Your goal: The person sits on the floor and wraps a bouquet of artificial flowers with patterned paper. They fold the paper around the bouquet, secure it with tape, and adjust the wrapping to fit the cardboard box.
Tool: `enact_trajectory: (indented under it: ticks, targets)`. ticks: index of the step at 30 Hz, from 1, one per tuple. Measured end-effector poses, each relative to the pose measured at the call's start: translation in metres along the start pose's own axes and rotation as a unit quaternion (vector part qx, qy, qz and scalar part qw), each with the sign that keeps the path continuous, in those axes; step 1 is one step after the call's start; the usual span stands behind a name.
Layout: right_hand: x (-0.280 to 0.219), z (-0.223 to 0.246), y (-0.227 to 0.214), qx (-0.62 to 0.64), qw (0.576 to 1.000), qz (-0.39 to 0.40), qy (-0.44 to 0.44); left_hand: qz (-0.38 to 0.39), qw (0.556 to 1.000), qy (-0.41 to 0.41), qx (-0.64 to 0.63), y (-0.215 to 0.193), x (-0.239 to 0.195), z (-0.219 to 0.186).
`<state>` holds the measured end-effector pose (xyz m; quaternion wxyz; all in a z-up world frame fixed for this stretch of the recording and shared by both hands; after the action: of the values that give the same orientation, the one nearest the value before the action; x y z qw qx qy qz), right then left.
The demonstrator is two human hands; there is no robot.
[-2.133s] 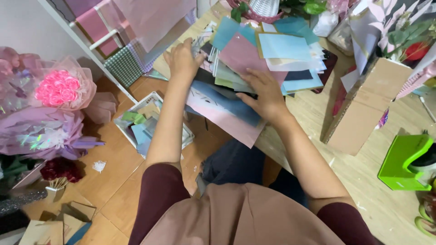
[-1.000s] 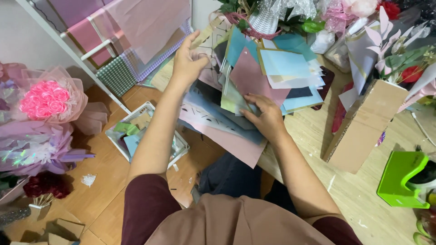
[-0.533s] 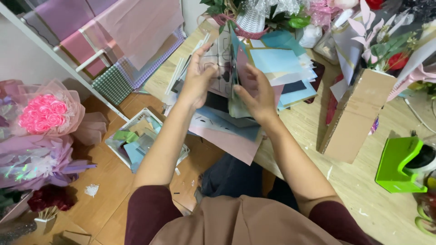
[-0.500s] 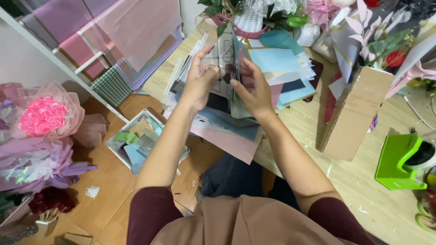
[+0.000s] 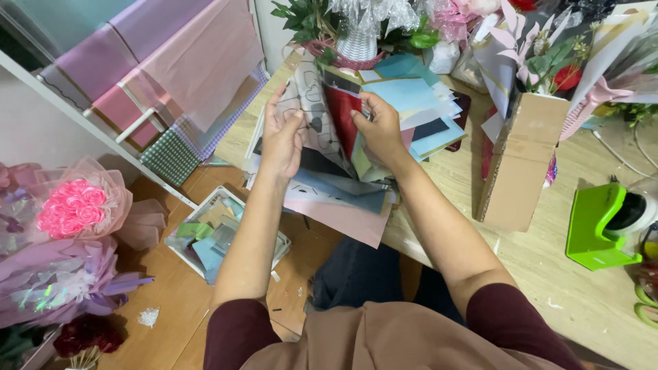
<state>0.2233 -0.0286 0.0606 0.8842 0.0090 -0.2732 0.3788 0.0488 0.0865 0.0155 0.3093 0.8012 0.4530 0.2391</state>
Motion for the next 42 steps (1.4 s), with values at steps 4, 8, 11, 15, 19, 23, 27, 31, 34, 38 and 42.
enact_trajectory:
  ticks: [4, 8, 11, 15, 19, 23, 27, 31, 34, 38, 42]
  targets:
    - [0.006, 0.017, -0.012, 0.001, 1.000, -0.013, -0.023, -0.063, 0.998, 0.023, -0.016, -0.033, 0.002, -0.015]
    - [0.007, 0.009, -0.013, 0.039, 0.999, -0.011, -0.009, -0.144, 0.990, 0.005, 0.005, -0.050, -0.017, 0.006]
    - [-0.004, 0.031, -0.007, 0.047, 0.999, -0.006, -0.024, -0.129, 0.983, 0.012, 0.132, -0.044, -0.026, 0.030]
    - [-0.012, 0.061, 0.006, -0.166, 0.970, 0.026, -0.177, -0.164, 0.977, -0.006, 0.134, -0.037, -0.033, 0.036]
    - [-0.021, 0.059, 0.021, -0.220, 0.955, 0.038, -0.197, -0.184, 0.976, -0.118, 0.016, -0.030, -0.043, 0.061]
    - [-0.021, 0.037, 0.030, -0.246, 0.963, 0.072, -0.077, -0.190, 0.967, -0.131, -0.106, -0.048, -0.029, 0.103]
    - [-0.016, 0.016, 0.026, -0.174, 0.982, 0.066, -0.031, -0.167, 0.969, -0.132, -0.129, -0.037, -0.028, 0.100]
    - [-0.011, 0.007, 0.020, -0.128, 0.989, 0.046, -0.058, -0.163, 0.970, -0.119, -0.138, -0.069, -0.006, 0.133]
    - [-0.006, 0.001, 0.013, -0.104, 0.993, 0.023, -0.056, -0.159, 0.972, -0.102, -0.137, -0.079, -0.001, 0.134]
    - [0.001, -0.005, 0.001, -0.138, 0.986, -0.008, -0.089, -0.152, 0.981, -0.061, -0.107, -0.076, -0.009, 0.092]
    - [0.001, 0.000, -0.003, -0.162, 0.982, -0.024, -0.094, -0.179, 0.975, 0.026, -0.126, -0.070, -0.031, 0.028]
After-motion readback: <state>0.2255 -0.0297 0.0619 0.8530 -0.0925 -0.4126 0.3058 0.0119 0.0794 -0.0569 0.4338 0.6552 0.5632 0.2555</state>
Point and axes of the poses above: each hand's wrist, its own x-axis towards the middle knuckle, its own y-axis out of the palm, z = x × y, the point moved 10 cm from there along x, towards the middle knuckle, and after that the axes turned 5 degrees about -z, right-handed, at the moved point
